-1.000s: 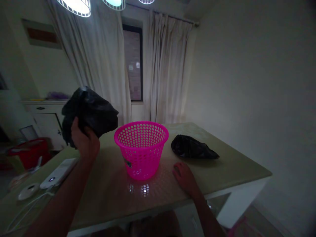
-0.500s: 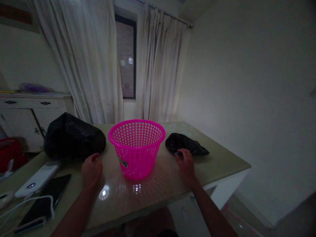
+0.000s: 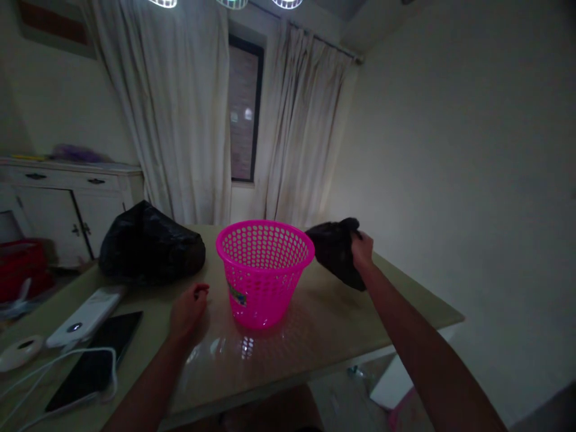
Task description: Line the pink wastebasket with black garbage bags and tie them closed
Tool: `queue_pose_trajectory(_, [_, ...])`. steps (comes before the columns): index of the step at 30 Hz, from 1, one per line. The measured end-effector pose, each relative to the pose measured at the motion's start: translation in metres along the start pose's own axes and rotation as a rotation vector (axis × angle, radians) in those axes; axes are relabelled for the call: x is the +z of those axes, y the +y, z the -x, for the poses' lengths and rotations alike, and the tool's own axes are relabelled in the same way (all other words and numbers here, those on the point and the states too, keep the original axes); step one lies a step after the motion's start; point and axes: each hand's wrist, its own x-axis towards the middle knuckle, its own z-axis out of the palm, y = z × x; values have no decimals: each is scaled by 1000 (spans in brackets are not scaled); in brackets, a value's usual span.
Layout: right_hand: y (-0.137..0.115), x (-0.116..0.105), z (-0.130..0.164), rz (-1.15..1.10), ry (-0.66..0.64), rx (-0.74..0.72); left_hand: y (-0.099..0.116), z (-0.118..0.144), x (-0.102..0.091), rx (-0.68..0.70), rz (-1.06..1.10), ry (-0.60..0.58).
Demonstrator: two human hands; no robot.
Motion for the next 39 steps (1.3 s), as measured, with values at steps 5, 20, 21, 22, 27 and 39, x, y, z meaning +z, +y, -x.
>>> queue_pose_trajectory(5, [-116,-25,-67,-889,303,-326,2,-1,1,-26,-23,-60])
queue_pose_trajectory(20, [-196,49,53,-723,-485,-172,12,13,-10,-3,139,90])
queue_pose_trajectory(21, [-188,45,61,-655,-580,-142,15,15,-11,-4,158,112])
queue_pose_trajectory(22, [-180,41,69,-600,-679,-126,18,16,-12,-5,185,146])
queue_pose_trajectory(27, [-158,25,89,-381,-1167,-224,71,23,-39,83,398,500])
queue_pose_trajectory(39, [-165,10,91,-99,-943,-721,243,-26,-121,670,-133,-254])
